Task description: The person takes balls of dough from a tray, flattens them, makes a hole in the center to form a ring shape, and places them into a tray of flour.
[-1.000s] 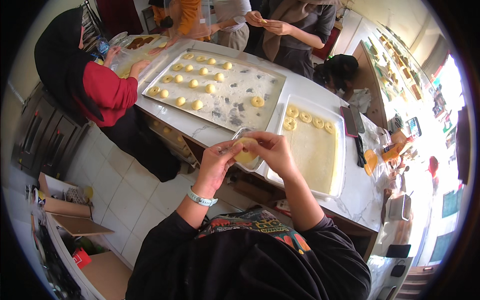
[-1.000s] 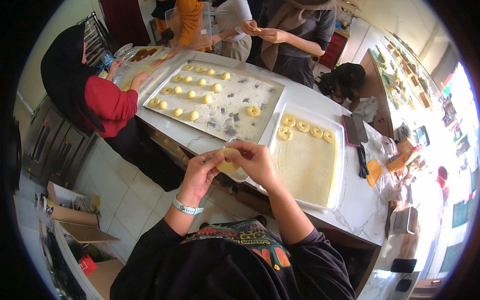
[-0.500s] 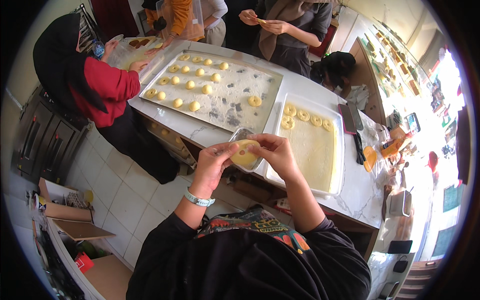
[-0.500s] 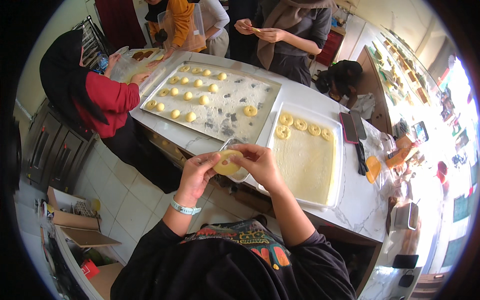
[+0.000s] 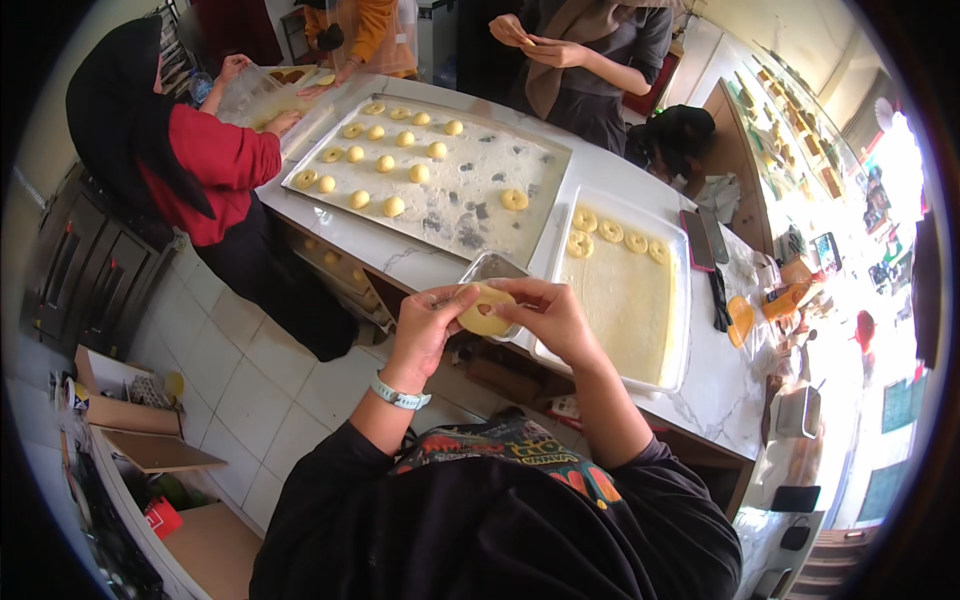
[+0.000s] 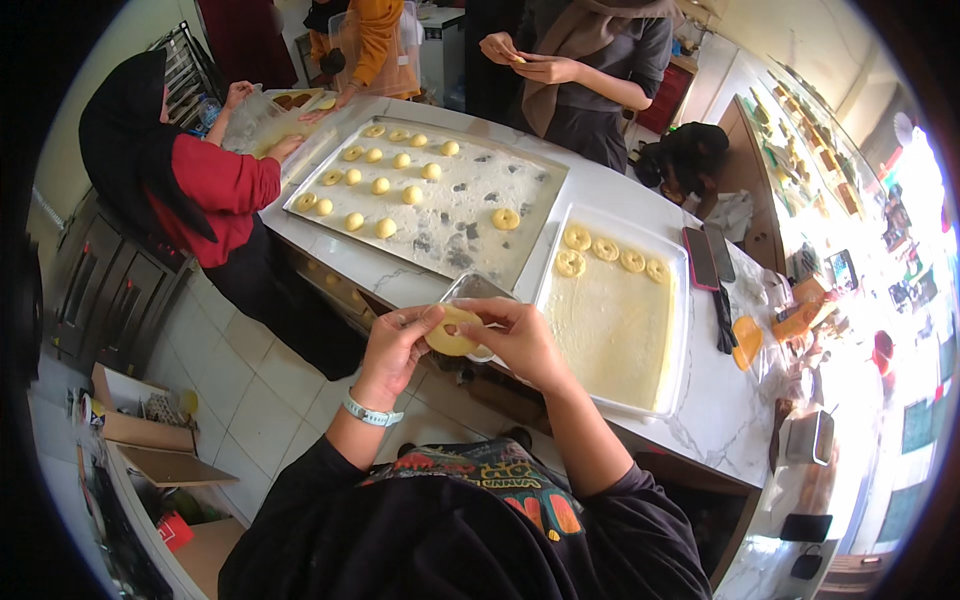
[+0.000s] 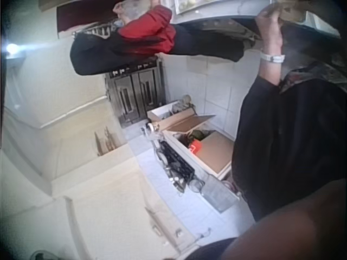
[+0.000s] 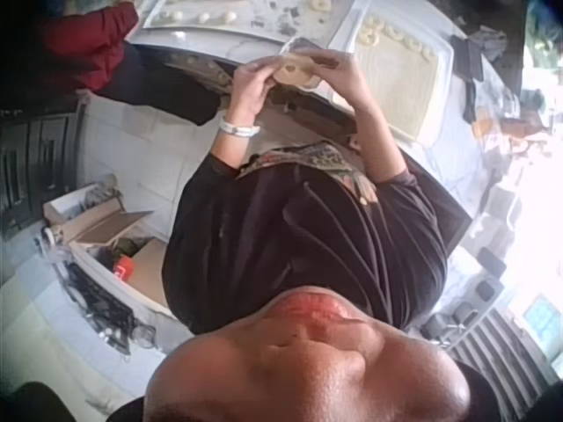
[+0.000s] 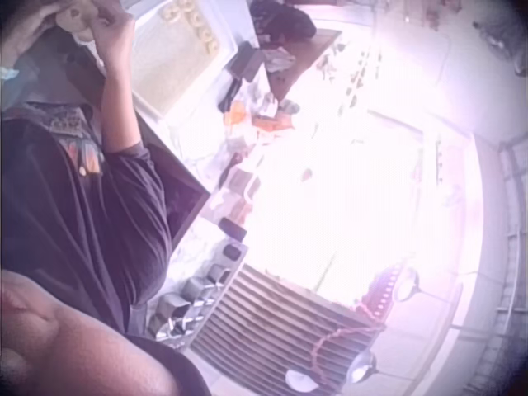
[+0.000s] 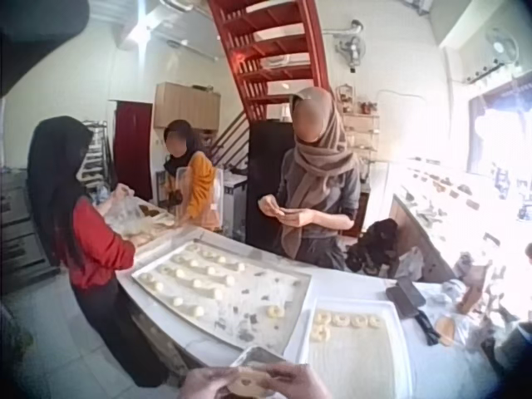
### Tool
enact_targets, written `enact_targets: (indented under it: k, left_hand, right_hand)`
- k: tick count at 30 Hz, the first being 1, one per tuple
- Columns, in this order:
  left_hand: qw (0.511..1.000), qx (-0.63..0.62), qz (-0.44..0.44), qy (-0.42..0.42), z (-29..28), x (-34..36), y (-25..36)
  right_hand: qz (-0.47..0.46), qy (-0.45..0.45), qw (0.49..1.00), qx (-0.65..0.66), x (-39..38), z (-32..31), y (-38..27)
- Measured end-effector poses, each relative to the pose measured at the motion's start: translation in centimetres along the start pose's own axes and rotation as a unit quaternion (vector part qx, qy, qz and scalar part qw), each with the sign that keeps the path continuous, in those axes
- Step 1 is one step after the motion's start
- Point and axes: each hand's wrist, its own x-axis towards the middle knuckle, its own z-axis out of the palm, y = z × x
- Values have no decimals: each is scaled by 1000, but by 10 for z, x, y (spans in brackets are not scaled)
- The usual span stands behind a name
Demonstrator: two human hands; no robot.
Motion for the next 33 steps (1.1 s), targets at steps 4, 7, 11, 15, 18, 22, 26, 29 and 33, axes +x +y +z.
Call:
enact_targets:
  k: [4, 7, 11, 15, 18, 22, 26, 29, 33]
  left_hand:
    - [999, 27, -22, -26, 4, -1, 1]
    - [999, 32, -20, -6, 8, 1, 0]
    - [999, 25, -41, -9, 19, 4, -4]
    - [997, 56, -52, -15, 36, 10, -8]
    - [995, 70, -63, -32, 53, 19, -18]
    - [992, 113, 4, -65, 81, 25, -37]
    - [988, 120, 95, -38, 98, 29, -46]
    - [987, 101, 121, 6, 90, 28, -57]
    - [987, 66, 119, 79, 80, 15, -65]
  right_hand:
    - [14, 23, 999, 18, 4, -2, 1]
    - [-18, 16, 1000, -15, -4, 1, -4]
    - [26, 24, 999, 3, -3, -17, -2]
    - [-6, 8, 999, 41, -8, -36, 3]
    - [39, -2, 994, 102, -12, -60, 9]
    - [124, -62, 984, 113, -18, -96, 22]
    - [192, 5, 978, 85, -5, -166, 52]
    - [204, 92, 973, 59, 23, -229, 81]
    - [219, 90, 971, 35, 55, -269, 115]
